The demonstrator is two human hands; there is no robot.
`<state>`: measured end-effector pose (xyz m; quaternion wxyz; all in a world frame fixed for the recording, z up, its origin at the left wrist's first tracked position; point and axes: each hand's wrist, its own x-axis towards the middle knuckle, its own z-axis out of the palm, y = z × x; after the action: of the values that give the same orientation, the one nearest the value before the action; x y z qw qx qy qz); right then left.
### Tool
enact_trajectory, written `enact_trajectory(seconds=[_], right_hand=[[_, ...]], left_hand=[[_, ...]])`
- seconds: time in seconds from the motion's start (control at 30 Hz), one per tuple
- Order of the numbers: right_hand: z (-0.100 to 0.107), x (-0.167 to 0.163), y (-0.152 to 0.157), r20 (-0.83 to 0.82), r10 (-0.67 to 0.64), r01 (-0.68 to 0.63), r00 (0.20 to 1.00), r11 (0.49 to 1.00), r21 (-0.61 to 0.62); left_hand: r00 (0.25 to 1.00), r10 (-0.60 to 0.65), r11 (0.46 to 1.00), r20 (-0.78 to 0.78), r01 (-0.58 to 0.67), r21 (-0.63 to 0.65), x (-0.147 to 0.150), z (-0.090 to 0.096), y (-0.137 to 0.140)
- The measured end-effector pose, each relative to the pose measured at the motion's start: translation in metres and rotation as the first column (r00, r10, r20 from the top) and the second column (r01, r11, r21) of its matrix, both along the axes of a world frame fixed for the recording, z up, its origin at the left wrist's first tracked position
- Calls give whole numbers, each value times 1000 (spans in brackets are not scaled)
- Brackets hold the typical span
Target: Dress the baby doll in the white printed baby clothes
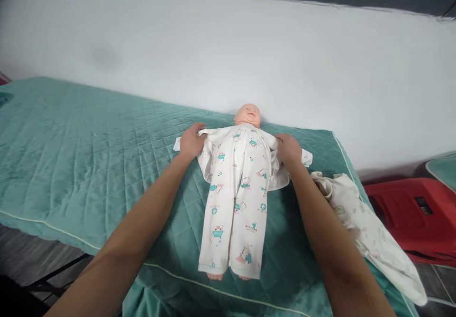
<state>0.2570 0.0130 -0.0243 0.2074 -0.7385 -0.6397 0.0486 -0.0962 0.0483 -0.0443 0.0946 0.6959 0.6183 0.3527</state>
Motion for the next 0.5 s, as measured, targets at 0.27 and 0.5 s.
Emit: enact_trajectory(seconds=[0.27, 0.5], right_hand=[[59, -83, -9, 106, 330, -345, 938, 919, 190], [75, -184, 5, 331, 708, -672, 624, 702, -237]], left_hand=[[982, -190, 952, 12, 181, 247, 10, -6, -12], [942, -1, 962, 335, -91, 259, 1, -8, -3]])
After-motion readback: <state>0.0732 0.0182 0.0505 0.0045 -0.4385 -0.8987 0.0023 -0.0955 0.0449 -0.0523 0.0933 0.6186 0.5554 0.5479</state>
